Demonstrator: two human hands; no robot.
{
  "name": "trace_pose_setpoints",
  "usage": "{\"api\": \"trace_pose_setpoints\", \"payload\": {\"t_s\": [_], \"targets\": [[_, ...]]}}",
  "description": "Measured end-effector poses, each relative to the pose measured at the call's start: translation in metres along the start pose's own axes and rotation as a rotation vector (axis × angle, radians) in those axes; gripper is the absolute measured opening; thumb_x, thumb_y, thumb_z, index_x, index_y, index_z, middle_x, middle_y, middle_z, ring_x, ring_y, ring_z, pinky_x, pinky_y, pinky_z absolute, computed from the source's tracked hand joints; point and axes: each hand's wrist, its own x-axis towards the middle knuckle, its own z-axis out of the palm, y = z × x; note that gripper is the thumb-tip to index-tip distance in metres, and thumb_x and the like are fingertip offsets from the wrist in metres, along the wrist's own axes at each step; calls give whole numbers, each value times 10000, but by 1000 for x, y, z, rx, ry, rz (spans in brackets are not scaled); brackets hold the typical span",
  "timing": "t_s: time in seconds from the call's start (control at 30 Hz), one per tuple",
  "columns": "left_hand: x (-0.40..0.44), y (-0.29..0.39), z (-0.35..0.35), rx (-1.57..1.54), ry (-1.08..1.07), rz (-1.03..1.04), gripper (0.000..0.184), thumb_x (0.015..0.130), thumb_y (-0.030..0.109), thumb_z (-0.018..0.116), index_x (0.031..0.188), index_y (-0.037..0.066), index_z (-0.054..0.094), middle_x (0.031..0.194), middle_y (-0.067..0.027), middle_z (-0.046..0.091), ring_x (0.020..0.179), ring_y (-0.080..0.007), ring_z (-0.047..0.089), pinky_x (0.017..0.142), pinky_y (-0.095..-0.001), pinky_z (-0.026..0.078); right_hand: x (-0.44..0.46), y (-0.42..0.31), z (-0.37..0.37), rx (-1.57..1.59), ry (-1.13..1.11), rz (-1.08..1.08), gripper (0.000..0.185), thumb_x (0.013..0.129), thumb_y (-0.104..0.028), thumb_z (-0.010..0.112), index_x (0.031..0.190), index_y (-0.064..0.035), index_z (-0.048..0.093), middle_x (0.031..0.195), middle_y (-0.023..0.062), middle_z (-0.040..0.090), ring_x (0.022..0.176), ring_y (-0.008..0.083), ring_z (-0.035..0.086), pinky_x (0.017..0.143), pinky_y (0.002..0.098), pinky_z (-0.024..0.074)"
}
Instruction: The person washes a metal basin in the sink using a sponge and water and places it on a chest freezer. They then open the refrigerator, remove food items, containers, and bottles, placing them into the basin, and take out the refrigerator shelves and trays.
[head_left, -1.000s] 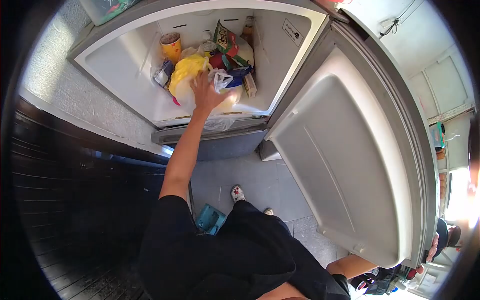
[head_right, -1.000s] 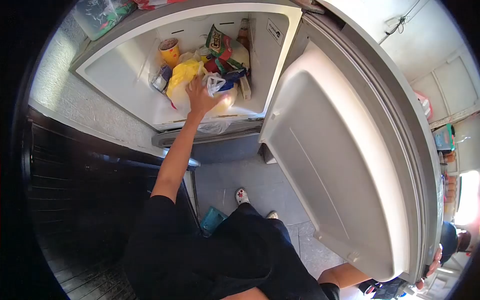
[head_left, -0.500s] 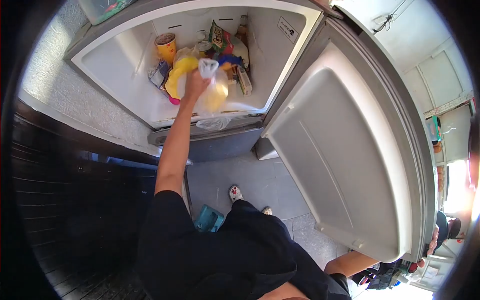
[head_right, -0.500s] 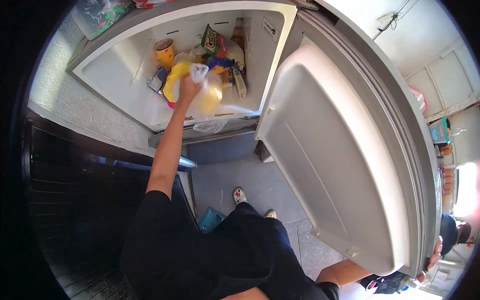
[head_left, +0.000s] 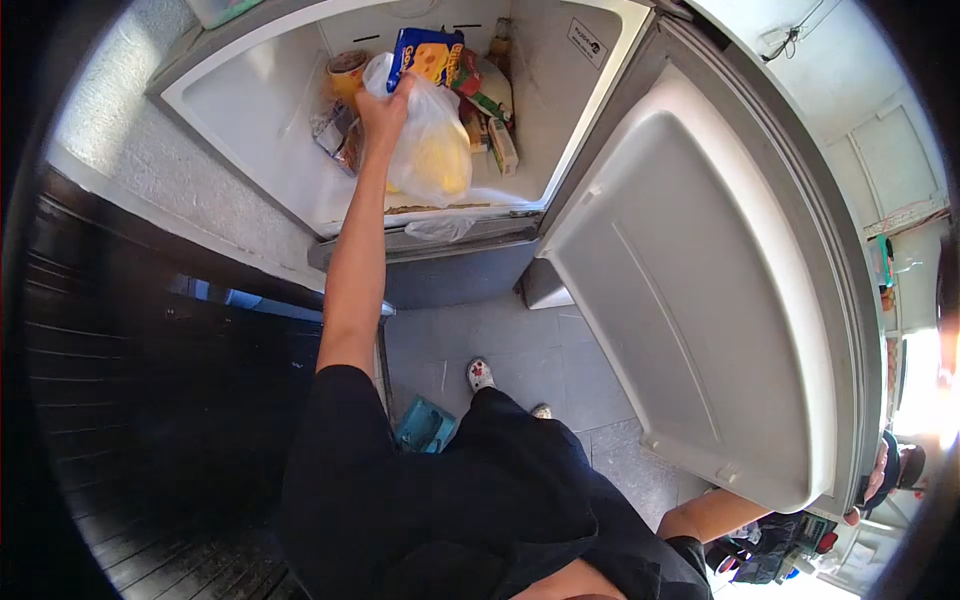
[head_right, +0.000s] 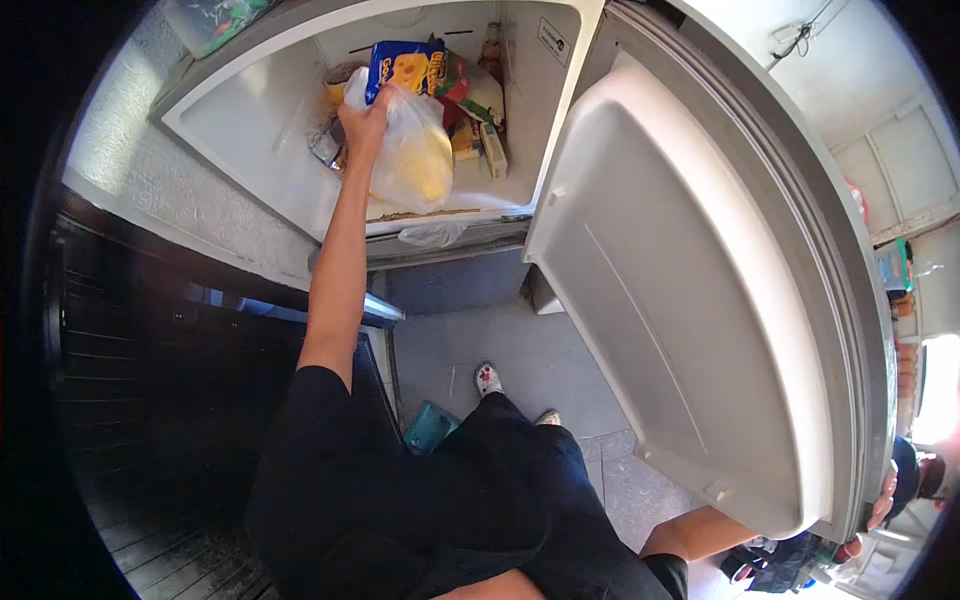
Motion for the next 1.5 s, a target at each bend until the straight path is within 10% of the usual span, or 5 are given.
{"api": "trace_pose_setpoints", "payload": {"t_s": [0.8,1.5], "targets": [[-71,111,-14,-287,23,-57,256,742,-14,670,990,11,613,877,-21,636,739,-102,600,662,-246,490,17,-4,0,43,-77,-56,451,696,-459,740,962,-136,571,1110,102,574,1098,288,509,970,486,360],[-536,200,-84,159,409,-628,309,708,27,708,996,-38,617,894,-69,649,761,-150,615,710,-292,498,25,-33,-1,371,-334,-197,446,692,-435,746,964,-128,572,1116,113,571,1081,288,522,953,497,371]]}}
